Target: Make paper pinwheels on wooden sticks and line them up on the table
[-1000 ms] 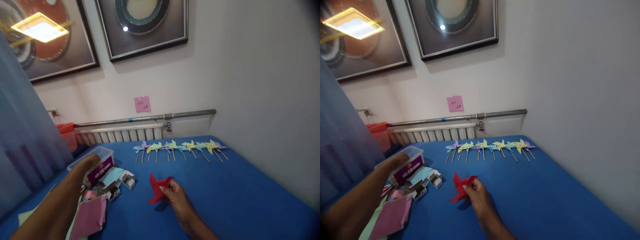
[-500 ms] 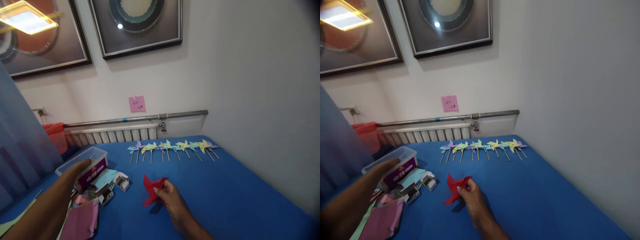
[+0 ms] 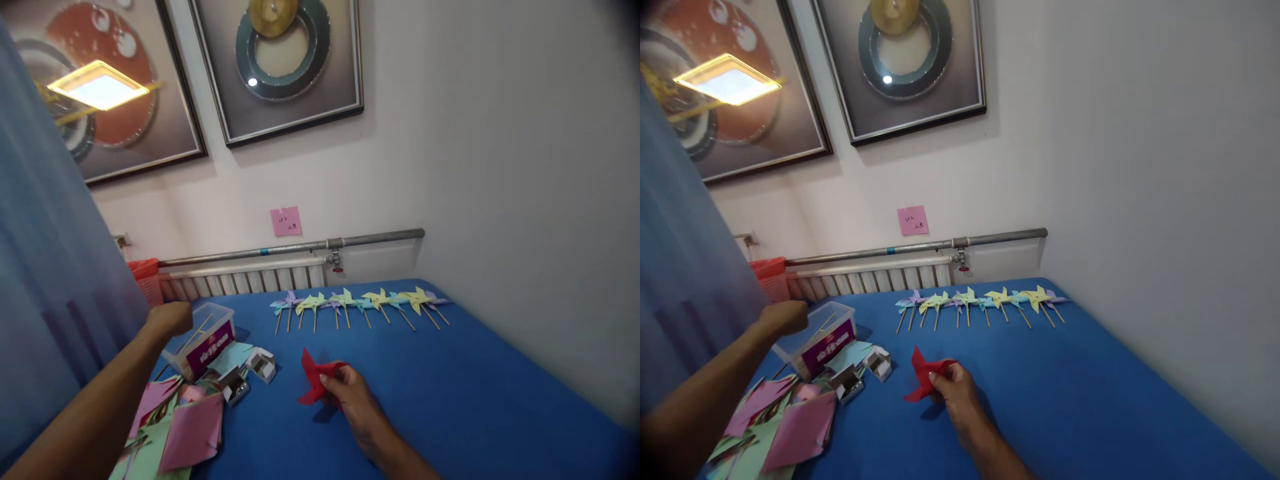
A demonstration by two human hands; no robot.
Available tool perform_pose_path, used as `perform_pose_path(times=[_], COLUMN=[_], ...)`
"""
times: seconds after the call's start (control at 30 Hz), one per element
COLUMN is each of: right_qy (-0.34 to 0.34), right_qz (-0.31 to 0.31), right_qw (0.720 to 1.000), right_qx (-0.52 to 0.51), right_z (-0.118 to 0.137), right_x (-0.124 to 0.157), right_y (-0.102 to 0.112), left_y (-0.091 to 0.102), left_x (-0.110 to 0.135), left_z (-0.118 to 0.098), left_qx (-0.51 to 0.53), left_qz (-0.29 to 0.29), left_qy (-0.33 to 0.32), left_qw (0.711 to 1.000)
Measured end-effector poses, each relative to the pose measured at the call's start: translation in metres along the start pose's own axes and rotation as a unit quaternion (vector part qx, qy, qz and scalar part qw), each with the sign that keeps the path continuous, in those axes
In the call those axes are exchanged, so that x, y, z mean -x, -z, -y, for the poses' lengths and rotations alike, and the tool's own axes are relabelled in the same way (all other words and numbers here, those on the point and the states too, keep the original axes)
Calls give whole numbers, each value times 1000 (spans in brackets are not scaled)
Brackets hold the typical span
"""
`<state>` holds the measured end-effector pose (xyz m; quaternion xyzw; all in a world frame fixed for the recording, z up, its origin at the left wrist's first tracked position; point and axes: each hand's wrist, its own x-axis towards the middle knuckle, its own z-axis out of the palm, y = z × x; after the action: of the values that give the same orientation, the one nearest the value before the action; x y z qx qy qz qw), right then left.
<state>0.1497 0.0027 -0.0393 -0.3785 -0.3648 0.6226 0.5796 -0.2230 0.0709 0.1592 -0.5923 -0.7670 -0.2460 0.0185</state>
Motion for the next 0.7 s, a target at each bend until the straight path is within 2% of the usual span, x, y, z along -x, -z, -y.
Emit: perform_pose_path(times=[0.07, 0.13, 0.23, 0.33, 0.43, 0.57, 0.7], right_qy=[2, 9, 10, 8, 14, -2, -24], right_qz=[-12, -33, -49, -42, -32, -35, -39], right_qw=[1000, 999, 998, 999, 999, 999, 998], right_qx=[-11, -24, -24, -12, -15, -32, -52], right_z=[2, 4, 6, 5, 6, 13, 20], right_x=[0, -1, -3, -6, -6, -2, 1], right_y=[0, 2, 6, 12, 15, 14, 12], left_y=[0, -17, -74, -138, -178, -196, -201], left_x=[13, 34, 75, 115, 142, 156, 161], left_z=[-17, -39, -75, -107, -125, -126, -125], left_qx=[3, 60, 142, 291, 289, 265, 333], left_qz=[7, 37, 75, 98, 91, 138, 245], left_qy=[-7, -58, -96, -54, -58, -90, -70], left_qw=[1000, 996, 982, 950, 951, 950, 908])
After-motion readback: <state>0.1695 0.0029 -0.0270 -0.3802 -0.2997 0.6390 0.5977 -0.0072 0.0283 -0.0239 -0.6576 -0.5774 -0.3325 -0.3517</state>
